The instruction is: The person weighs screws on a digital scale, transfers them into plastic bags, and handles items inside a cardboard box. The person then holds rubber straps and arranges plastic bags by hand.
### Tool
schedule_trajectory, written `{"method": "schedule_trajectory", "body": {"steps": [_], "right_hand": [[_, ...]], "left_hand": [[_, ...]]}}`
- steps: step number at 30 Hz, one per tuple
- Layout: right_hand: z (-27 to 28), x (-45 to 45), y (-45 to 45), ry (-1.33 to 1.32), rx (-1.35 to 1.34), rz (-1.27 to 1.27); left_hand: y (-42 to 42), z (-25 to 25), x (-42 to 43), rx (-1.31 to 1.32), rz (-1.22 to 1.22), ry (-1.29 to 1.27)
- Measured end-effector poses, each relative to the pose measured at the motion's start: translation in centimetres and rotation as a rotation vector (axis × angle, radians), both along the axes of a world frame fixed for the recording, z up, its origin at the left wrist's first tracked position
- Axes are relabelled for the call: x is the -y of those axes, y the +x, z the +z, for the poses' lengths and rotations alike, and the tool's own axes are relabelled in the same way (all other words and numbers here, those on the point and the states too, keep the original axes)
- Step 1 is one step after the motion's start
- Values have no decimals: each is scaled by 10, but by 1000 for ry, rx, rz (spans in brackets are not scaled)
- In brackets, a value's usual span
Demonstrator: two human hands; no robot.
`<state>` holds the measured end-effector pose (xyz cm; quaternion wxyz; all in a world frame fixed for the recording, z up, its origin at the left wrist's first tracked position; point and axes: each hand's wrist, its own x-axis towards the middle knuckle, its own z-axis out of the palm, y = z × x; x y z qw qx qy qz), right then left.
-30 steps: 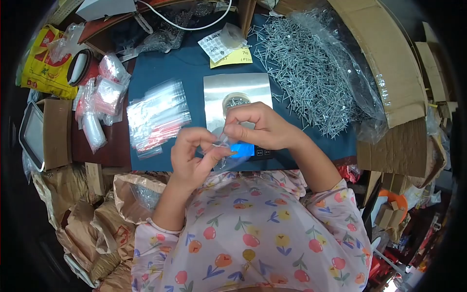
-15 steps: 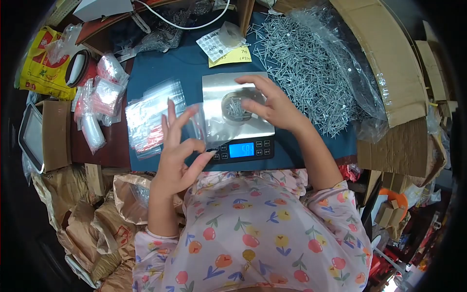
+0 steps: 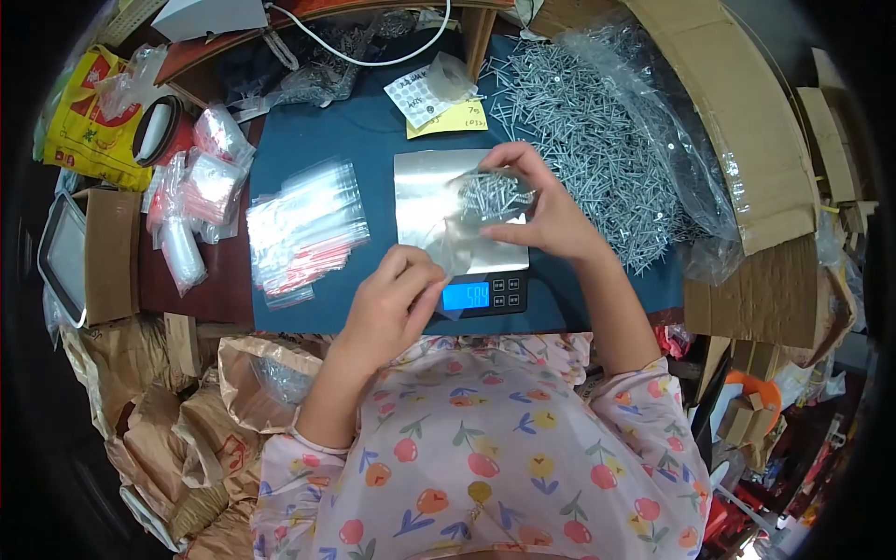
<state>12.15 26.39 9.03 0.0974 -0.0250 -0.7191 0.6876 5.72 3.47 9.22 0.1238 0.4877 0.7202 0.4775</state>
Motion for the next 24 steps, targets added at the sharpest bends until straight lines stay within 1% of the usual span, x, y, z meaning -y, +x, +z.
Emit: {"method": "schedule_trajectory", "body": {"steps": [2,3,6,7,11,14,15,18,19,20,22,23,24], "right_hand": [[16,0,-1,101,13,171],[20,8,-3,131,-73,181],[43,29,-3,662,-53,162],[46,36,-3,760,-137,124],[52,23,-2,770,-215,97],[28,5,-3,590,-148,-69],[9,-1,-1,434,-29,-68],[-32,-7,6,788,67,-108],[-41,-5,6,873,-5,-131],[-42,-5,9,858,-33,-104],[-24,1,10,821,-86,-52],[-9,6,8,698,-152,-28],[1,9,9,693,-151,20]], "left_hand": [[5,-1,-7,-24,20,20],[6,0,-10,-45,29,28],[9,2,-15,-96,52,63],[9,2,-17,-106,56,83],[6,3,-12,-106,81,69],[2,2,-7,-52,133,72],[0,5,-4,-73,149,55],[-6,5,-3,-63,203,140],[-8,5,-1,8,183,141],[-9,5,1,76,171,137],[-10,5,7,213,145,124],[-11,5,10,193,102,131],[-13,6,13,172,57,140]]}}
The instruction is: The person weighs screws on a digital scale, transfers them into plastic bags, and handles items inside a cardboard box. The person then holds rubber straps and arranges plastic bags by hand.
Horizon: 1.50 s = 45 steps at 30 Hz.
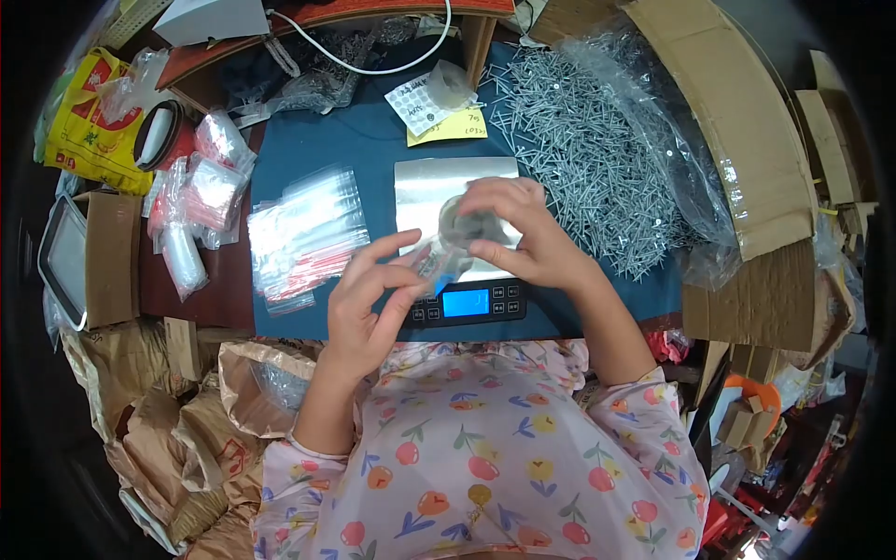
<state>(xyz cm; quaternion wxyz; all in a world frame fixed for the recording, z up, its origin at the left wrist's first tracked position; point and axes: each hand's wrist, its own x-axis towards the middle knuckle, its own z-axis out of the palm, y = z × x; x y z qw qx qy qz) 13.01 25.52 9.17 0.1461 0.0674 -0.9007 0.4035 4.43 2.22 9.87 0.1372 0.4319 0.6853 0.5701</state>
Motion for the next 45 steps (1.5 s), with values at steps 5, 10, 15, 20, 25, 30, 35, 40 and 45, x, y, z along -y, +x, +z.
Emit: {"method": "schedule_trajectory", "body": {"steps": [5,10,15,20,25,30,35,40,45], "right_hand": [[24,18,7,140,-151,51],[34,35,15,308,-199,141],[37,38,16,253,-212,146],[34,40,14,183,-225,179],[31,46,15,290,-310,194],[46,29,29,256,-306,173],[40,26,27,120,-226,249],[22,-3,28,67,61,66],[-1,-73,27,655,220,-304]], "left_hand": [[10,3,-2,166,-3,164],[15,15,-8,21,-5,-1],[16,20,-8,22,-41,-91],[17,24,-6,81,-71,-129],[22,22,-3,135,-82,-181],[4,17,19,351,-20,-13],[-3,11,28,397,-108,89],[-20,18,77,489,-84,87],[-39,33,180,458,177,-347]]}}
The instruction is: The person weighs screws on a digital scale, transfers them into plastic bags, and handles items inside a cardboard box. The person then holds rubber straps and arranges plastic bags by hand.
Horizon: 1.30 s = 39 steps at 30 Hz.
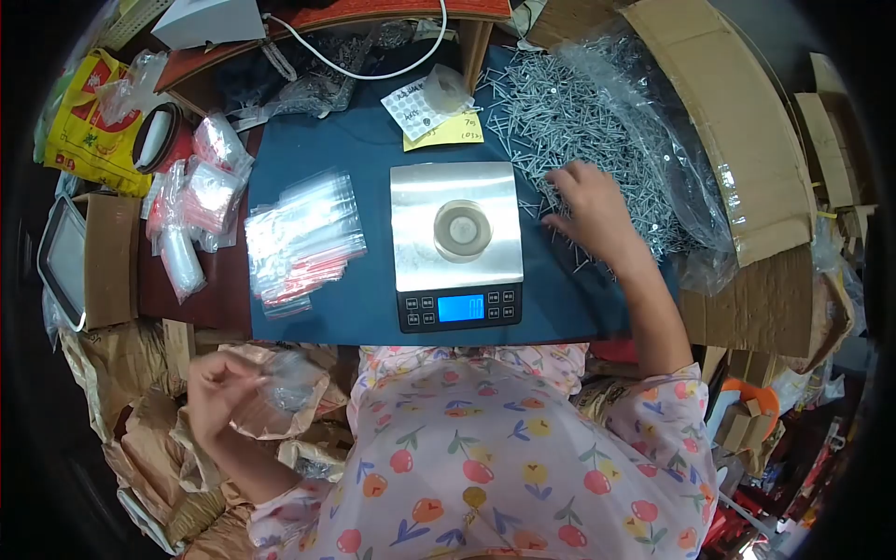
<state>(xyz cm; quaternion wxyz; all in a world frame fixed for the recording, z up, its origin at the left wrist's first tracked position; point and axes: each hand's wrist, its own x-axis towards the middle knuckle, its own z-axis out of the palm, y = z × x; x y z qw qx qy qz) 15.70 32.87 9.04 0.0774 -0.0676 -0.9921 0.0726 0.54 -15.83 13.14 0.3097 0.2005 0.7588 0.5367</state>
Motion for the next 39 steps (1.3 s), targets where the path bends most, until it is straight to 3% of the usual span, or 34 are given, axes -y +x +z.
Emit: {"method": "schedule_trajectory", "body": {"steps": [2,5,9,16,20,25,31,35,39], "right_hand": [[-12,-10,-3,123,47,-43],[-28,-14,-8,160,154,-82],[-28,-9,-7,129,150,-86],[-44,-11,-7,131,18,-70],[-38,-4,-12,150,102,-96],[-42,-1,-1,144,41,-48],[-14,-25,1,-351,-32,-160],[16,-32,-2,-492,81,-364],[26,-28,-10,-495,47,-285]], "left_hand": [[-3,6,21,81,-24,-359],[-3,-5,11,20,106,-616],[1,-20,-15,-56,83,-427],[2,-33,-56,-179,38,-298],[2,-32,-85,-271,-121,-313],[4,-40,-90,-297,-144,-226],[4,-48,-88,-283,-129,-215],[5,-48,-92,-277,-137,-209],[9,-48,-96,-264,-138,-194]]}}
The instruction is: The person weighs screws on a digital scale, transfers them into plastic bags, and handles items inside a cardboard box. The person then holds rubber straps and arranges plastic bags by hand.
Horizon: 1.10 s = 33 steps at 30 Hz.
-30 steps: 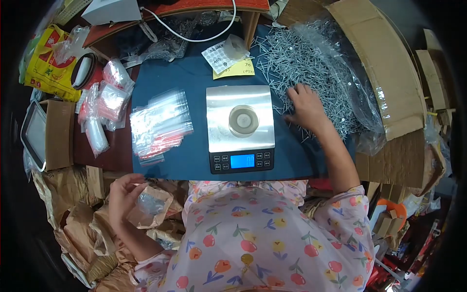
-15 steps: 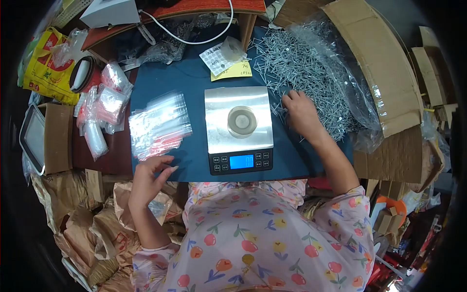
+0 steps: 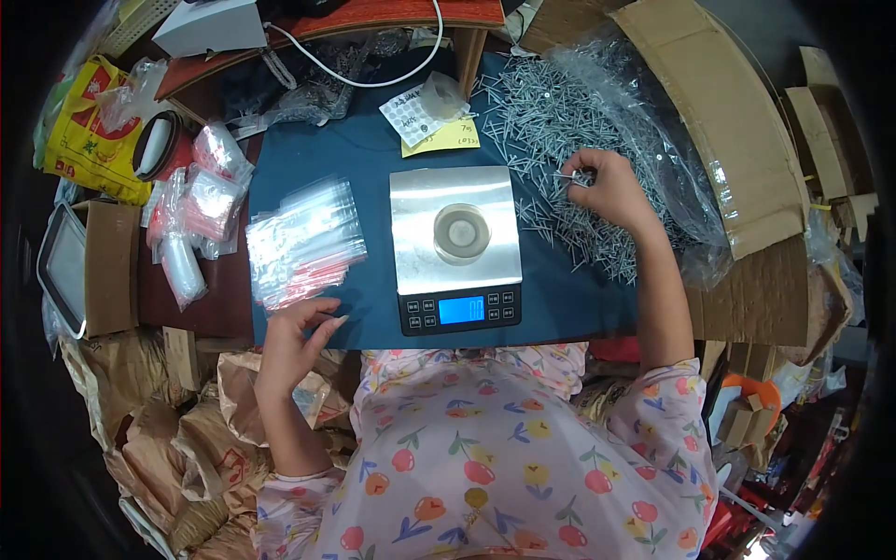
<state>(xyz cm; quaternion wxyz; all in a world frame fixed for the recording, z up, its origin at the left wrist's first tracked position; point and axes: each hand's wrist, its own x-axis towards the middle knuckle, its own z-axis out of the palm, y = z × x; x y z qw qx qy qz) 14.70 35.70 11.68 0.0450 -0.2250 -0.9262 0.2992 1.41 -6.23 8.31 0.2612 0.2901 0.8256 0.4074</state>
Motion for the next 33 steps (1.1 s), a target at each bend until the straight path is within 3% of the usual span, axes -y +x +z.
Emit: {"method": "schedule_trajectory", "body": {"steps": [6,12,15,21,24,27,33], "right_hand": [[15,51,-32,-227,-112,287],[-18,99,-46,-75,-168,530],[-9,91,-37,-167,-320,478],[1,67,5,-229,-72,82],[-35,72,29,-36,96,110],[-55,92,35,-84,74,104],[-64,111,30,26,2,85]], "left_hand": [[5,2,-9,24,-9,-18],[10,3,-20,15,-43,-10],[11,-3,-22,40,-49,1],[9,-26,-37,69,-27,125],[22,-50,-62,230,117,332],[42,-63,-89,410,178,510],[53,-53,-77,419,198,488]]}}
